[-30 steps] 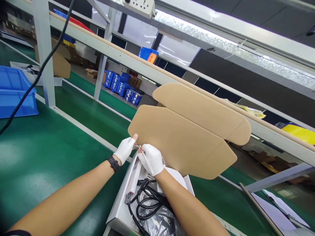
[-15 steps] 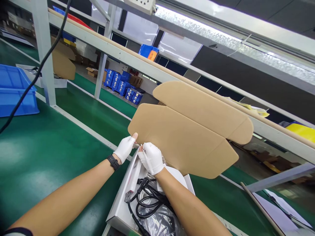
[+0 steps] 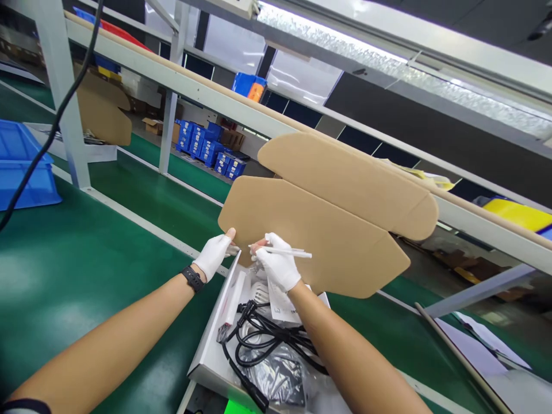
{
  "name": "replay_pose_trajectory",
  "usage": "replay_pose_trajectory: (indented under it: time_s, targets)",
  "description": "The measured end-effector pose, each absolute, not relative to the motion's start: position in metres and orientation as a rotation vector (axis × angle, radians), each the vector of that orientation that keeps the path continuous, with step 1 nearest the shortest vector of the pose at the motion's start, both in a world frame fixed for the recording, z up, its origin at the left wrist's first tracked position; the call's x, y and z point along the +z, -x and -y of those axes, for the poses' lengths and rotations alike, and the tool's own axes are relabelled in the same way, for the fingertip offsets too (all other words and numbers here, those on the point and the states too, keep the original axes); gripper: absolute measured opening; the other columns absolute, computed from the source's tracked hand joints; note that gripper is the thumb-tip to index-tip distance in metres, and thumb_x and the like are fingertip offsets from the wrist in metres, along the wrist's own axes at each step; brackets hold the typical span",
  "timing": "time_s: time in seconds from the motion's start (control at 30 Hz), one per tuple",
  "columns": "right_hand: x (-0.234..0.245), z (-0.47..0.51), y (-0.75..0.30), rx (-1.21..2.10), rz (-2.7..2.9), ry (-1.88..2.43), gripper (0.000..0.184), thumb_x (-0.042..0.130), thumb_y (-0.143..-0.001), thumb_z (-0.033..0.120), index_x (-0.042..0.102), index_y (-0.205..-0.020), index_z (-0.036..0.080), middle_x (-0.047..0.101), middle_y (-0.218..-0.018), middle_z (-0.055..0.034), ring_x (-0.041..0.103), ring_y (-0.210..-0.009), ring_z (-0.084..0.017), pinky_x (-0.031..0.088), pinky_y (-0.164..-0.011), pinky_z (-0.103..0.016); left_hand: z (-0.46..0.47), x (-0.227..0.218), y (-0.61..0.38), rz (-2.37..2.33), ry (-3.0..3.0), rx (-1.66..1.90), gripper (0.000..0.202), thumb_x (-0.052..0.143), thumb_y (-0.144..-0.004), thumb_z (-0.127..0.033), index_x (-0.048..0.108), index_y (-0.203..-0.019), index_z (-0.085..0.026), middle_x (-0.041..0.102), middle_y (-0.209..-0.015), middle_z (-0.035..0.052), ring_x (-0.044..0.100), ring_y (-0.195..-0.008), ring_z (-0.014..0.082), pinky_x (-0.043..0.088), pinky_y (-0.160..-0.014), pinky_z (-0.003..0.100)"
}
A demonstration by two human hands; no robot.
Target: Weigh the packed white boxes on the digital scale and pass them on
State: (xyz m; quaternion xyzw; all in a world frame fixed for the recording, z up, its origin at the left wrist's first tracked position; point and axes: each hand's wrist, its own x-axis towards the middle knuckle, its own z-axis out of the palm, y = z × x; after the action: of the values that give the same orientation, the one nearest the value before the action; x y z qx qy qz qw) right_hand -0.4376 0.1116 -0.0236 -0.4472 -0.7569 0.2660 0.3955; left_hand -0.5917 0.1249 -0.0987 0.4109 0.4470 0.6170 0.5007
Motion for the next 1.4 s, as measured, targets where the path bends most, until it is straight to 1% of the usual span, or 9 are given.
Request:
replay_pose_trajectory:
  time_s: [0.1, 0.2, 0.37, 0.47, 0.6, 0.73, 1.0, 1.27, 1.4]
  targets:
    - [0.000, -0.091, 0.419, 0.617, 1.952, 1.154, 0.028, 0.053, -0.084, 0.044, 0.059, -0.088, 0.017, 0.062, -0.068, -0.0018, 0.056, -0.055, -0.015, 0.043, -0.051, -0.026, -0.112, -0.109, 0.604, -1.059, -1.005, 1.431, 0.056, 0.053, -0.075, -0.068, 0.060, -0.085, -0.013, 0.069, -0.090, 0.0127, 0.063, -0.078, 0.0198, 0.048, -0.075, 0.032]
    - [0.012, -0.061, 0.397, 0.486, 2.099, 1.248, 0.030, 0.046, -0.089, 0.043, 0.063, -0.097, 0.019, 0.062, -0.068, -0.0001, 0.057, -0.058, -0.016, 0.044, -0.052, -0.026, -0.090, -0.114, 0.619, -1.093, -1.090, 1.379, 0.050, 0.055, -0.076, -0.063, 0.060, -0.087, -0.015, 0.068, -0.096, 0.0113, 0.063, -0.085, 0.0215, 0.047, -0.079, 0.033]
    - [-0.007, -0.019, 0.379, 0.265, 2.581, 1.171, 0.025, 0.067, -0.078, 0.036, 0.067, -0.098, 0.022, 0.067, -0.080, -0.0008, 0.062, -0.072, -0.020, 0.048, -0.066, -0.030, -0.044, -0.084, 0.618, -1.206, -1.554, 1.313, 0.036, 0.053, -0.080, -0.054, 0.060, -0.076, -0.019, 0.064, -0.079, 0.0026, 0.058, -0.079, 0.0197, 0.045, -0.074, 0.029]
    - [-0.021, -0.009, 0.376, 0.140, 2.592, 1.134, 0.022, 0.064, -0.080, 0.028, 0.067, -0.101, 0.022, 0.068, -0.088, -0.0036, 0.062, -0.083, -0.023, 0.048, -0.076, -0.033, -0.024, -0.060, 0.602, -1.171, -1.847, 1.237, 0.029, 0.056, -0.079, -0.049, 0.065, -0.080, -0.022, 0.066, -0.084, 0.0030, 0.058, -0.083, 0.0216, 0.044, -0.079, 0.031]
    - [-0.030, -0.007, 0.373, 0.062, 2.501, 1.196, 0.015, 0.062, -0.083, 0.029, 0.067, -0.095, 0.022, 0.067, -0.080, -0.0029, 0.060, -0.078, -0.023, 0.046, -0.071, -0.033, -0.018, -0.049, 0.584, -1.271, -2.133, 1.118, 0.025, 0.066, -0.072, -0.042, 0.070, -0.088, -0.023, 0.067, -0.090, 0.0069, 0.057, -0.092, 0.0280, 0.040, -0.088, 0.038]
    - [-0.032, -0.008, 0.368, -0.034, 2.430, 1.244, 0.017, 0.062, -0.083, 0.033, 0.068, -0.092, 0.020, 0.066, -0.079, -0.0046, 0.061, -0.078, -0.024, 0.045, -0.070, -0.032, -0.014, -0.048, 0.581, -1.394, -2.245, 1.061, 0.022, 0.065, -0.073, -0.036, 0.069, -0.089, -0.021, 0.066, -0.090, 0.0080, 0.057, -0.091, 0.0286, 0.040, -0.085, 0.040]
    - [-0.016, 0.002, 0.345, 0.147, 2.149, 1.426, 0.021, 0.059, -0.083, 0.036, 0.065, -0.094, 0.020, 0.065, -0.071, -0.0005, 0.059, -0.065, -0.018, 0.043, -0.065, -0.029, 0.010, -0.039, 0.581, -0.882, -2.433, 0.704, 0.014, 0.072, -0.066, -0.040, 0.072, -0.069, -0.026, 0.064, -0.072, 0.0040, 0.057, -0.076, 0.0245, 0.041, -0.077, 0.037]
    - [-0.010, 0.017, 0.330, 0.316, 2.075, 1.483, 0.029, 0.052, -0.085, 0.044, 0.063, -0.098, 0.020, 0.064, -0.069, 0.0005, 0.057, -0.061, -0.017, 0.043, -0.059, -0.029, 0.008, -0.036, 0.559, -1.174, -2.754, 0.554, 0.022, 0.057, -0.078, -0.038, 0.071, -0.072, -0.022, 0.063, -0.072, 0.0085, 0.059, -0.076, 0.0258, 0.042, -0.071, 0.039]
    - [-0.012, 0.019, 0.326, 0.368, 2.084, 1.483, 0.028, 0.053, -0.083, 0.042, 0.063, -0.098, 0.020, 0.064, -0.071, -0.0001, 0.057, -0.061, -0.017, 0.044, -0.060, -0.028, 0.009, -0.035, 0.554, -1.366, -2.707, 0.474, 0.019, 0.057, -0.078, -0.035, 0.070, -0.078, -0.022, 0.065, -0.077, 0.0064, 0.060, -0.076, 0.0247, 0.044, -0.070, 0.037]
